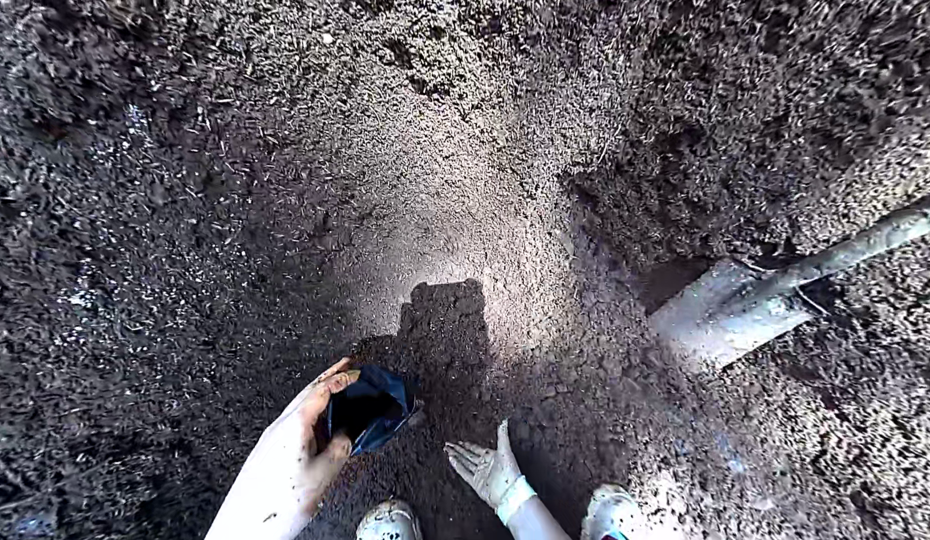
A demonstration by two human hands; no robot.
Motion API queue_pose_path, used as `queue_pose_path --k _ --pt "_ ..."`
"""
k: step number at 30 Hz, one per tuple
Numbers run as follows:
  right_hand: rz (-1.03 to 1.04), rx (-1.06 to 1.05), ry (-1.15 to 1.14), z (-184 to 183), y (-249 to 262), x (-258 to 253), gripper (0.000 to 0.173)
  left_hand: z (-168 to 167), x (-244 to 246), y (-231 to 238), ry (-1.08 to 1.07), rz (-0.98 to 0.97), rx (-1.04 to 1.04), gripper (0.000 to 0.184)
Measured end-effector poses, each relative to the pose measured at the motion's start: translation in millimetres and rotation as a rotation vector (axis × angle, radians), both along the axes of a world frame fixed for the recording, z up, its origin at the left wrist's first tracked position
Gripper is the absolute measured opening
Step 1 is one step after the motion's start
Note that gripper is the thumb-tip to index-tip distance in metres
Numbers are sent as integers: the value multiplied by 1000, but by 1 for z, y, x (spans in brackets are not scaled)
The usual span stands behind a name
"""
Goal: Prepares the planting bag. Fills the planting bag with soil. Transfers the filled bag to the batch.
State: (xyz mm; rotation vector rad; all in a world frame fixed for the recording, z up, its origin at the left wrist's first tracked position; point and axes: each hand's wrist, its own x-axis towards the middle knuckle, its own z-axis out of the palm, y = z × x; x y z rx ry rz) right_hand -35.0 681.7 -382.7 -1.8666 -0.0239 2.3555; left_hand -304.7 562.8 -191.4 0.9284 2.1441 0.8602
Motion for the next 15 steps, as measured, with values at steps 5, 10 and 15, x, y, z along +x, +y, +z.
queue_pose_path --k 5,10,15 --pt "-362 243 143 4 40 -69 100 6 -7 -14 -86 -7 78 56" --pt "-350 488 294 4 99 -130 72 -5 0 7 -165 -87 -7 65" --pt "-275 501 251 0 99 -100 58 -47 12 54 -343 -195 -197 72"
